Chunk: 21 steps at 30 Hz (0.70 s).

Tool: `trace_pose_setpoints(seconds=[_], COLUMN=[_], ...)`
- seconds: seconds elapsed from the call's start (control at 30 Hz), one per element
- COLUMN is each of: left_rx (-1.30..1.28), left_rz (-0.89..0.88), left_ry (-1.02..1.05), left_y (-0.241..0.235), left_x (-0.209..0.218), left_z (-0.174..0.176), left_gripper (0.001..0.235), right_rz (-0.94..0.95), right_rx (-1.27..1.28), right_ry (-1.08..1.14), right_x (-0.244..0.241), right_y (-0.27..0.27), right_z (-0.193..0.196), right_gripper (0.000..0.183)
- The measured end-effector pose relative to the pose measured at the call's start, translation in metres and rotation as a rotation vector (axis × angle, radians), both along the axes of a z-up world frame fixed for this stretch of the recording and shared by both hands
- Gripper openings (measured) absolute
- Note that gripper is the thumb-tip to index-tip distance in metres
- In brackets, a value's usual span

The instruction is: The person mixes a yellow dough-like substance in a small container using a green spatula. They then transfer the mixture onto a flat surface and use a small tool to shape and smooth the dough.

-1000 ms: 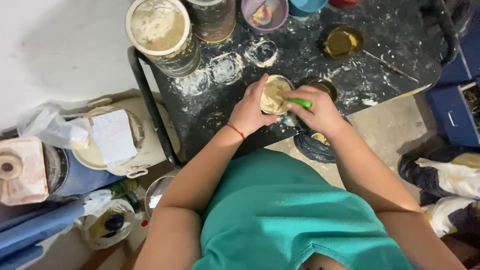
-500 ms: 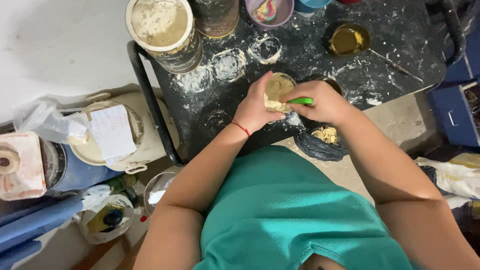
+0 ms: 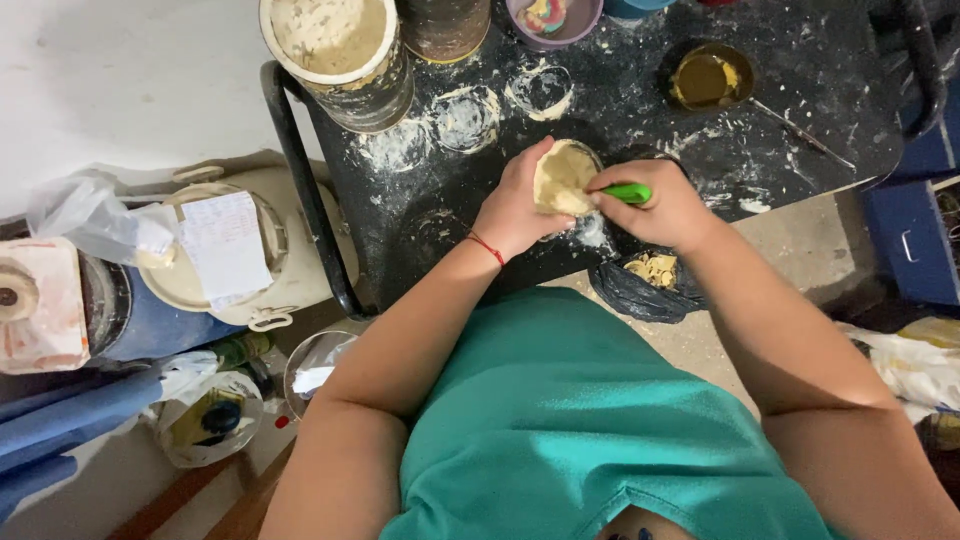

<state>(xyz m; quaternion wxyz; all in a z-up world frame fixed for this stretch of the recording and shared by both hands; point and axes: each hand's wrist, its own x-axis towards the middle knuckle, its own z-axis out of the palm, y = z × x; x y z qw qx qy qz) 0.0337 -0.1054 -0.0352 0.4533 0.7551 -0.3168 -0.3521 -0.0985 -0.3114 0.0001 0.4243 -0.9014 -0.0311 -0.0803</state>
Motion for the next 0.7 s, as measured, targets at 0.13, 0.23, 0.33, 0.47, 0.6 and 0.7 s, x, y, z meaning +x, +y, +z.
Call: trace_pose_setpoints(seconds=[0.13,0.23,0.33,0.47,0.6,0.7], left_rx=[0.053,0.052,0.027,-0.004,-0.142,-0.943], left_rz=[0.000,0.016,-0.025,-0.055,0.116,0.123], left_ry=[0.004,-0.034,-0.035,-0.112,-0.056,0.511], left_y=[0.003,0.001,0.005,0.011,0.017,-0.005], left_x=[-0.006,-0.004,0.002,0.004,-0.002,-0.019], left_z=[0.020,0.016,0.015,0.022,0.002,-0.080], left_gripper=[0.100,0.089,0.109,0.130,0.122,0.129], right_rz=[-0.071,-0.137,-0.199,-0.475,-0.490,-0.205], right_rx=[0.050,0.086,0.106,0.428,0.816,0.688], right_ry=[0.034,0.067,0.074,0.233,0.285,0.321], right_x=[0.009,0.021,0.025,0.018,0.009,0.004], right_y=[0.003,-0.001,-0.010,-0.008,-0.018,-0.029], right_z=[-0.016,-0.016,-0.025,-0.048,-0.023,0.031], right_gripper=[0.015,0.015,0.019,0.026,0.031,0.023])
